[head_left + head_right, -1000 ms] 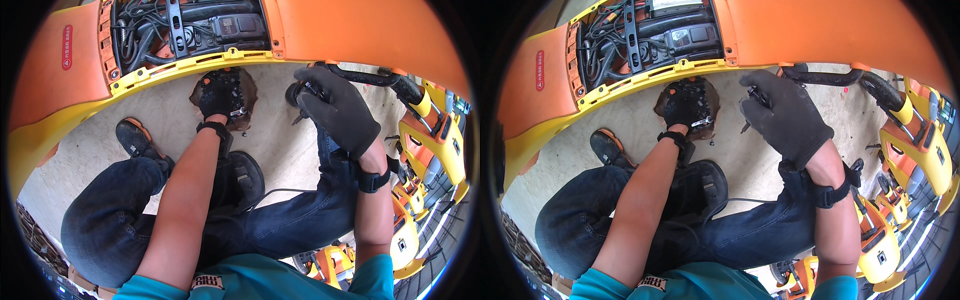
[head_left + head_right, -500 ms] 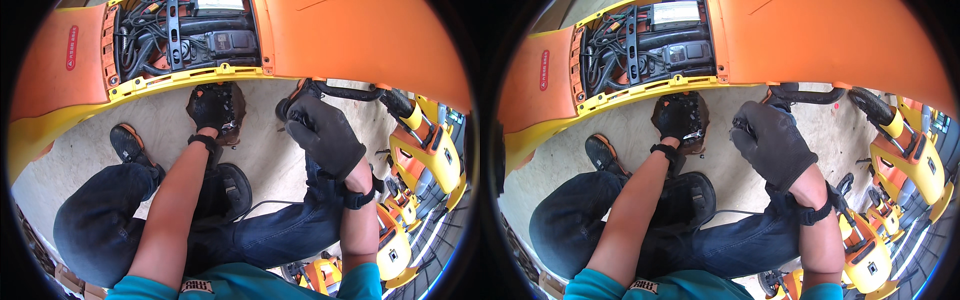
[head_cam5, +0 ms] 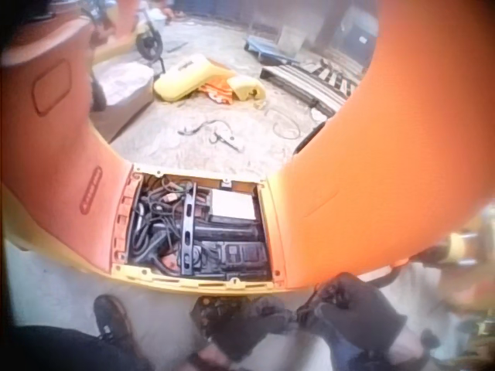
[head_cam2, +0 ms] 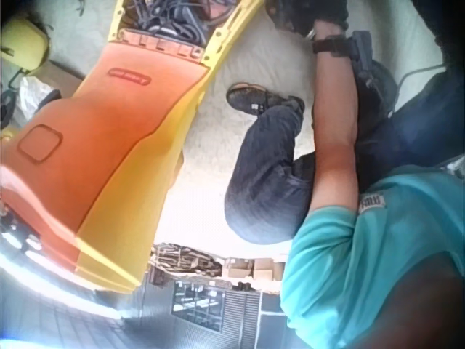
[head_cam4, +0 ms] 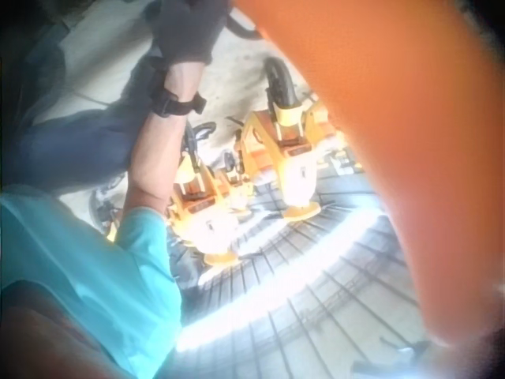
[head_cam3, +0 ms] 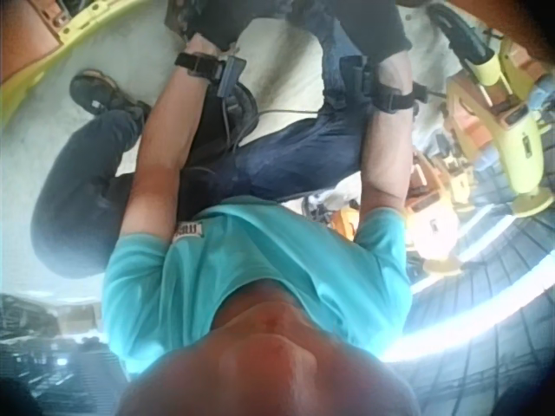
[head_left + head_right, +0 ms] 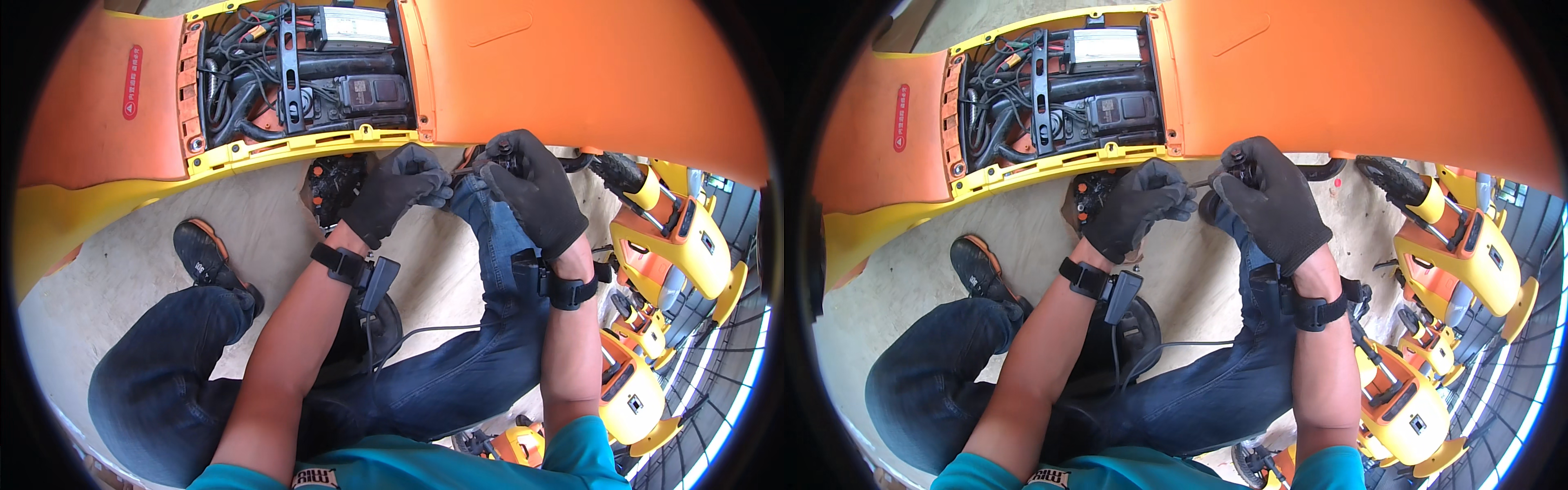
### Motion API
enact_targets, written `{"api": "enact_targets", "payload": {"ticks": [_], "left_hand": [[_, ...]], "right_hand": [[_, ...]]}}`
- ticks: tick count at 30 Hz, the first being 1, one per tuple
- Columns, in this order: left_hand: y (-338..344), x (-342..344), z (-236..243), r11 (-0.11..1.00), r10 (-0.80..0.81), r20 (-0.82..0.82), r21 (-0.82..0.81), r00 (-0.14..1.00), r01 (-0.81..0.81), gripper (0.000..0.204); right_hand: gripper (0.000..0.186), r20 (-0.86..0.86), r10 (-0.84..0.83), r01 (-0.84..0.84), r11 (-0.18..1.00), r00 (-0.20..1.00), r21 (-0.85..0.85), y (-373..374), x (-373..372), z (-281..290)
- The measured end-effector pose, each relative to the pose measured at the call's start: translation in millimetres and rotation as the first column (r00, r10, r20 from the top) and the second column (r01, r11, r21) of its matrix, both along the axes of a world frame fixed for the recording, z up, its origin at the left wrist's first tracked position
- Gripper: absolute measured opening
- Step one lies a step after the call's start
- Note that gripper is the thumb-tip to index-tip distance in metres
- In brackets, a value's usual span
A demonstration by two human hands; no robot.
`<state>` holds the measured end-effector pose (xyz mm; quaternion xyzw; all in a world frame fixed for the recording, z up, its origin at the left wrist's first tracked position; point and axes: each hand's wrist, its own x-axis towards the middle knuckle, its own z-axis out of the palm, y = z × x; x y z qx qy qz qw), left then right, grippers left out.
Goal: The person works on the wiring and internal components of an electric scooter using a screwdriver and a wrench. The person handles wires, removes a small component, and uses tools to secure parts on the scooter's frame.
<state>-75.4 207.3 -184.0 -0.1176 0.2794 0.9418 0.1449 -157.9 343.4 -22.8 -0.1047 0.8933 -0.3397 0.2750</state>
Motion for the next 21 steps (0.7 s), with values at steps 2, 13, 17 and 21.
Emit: {"api": "enact_targets", "payload": {"ticks": [2, 13, 17, 21], "left_hand": [[-4, -2, 6, 0.996, 0.01, -0.035, 0.083, 0.999, -0.007, 0.013], [-11, -7, 16, 0.999, -0.022, -0.193, 0.044, 0.981, 0.032, 0.019], [-11, -10, 19, 1.0, -0.007, -0.233, 0.019, 0.972, 0.012, 0.022], [-17, -11, 21, 0.997, -0.015, -0.29, -0.078, 0.957, -0.008, 0.032]], "right_hand": [[0.017, 0.066, -0.103, 0.109, 0.989, 0.992, -0.1, -4, 0, 0], [0.019, 0.038, -0.065, 0.07, 0.988, 0.997, -0.134, -6, -5, 4], [0.019, 0.023, -0.079, 0.081, 0.991, 0.997, -0.111, -6, -4, 7], [0.017, 0.03, -0.062, 0.063, 0.997, 0.998, -0.049, -6, -5, 8]]}}
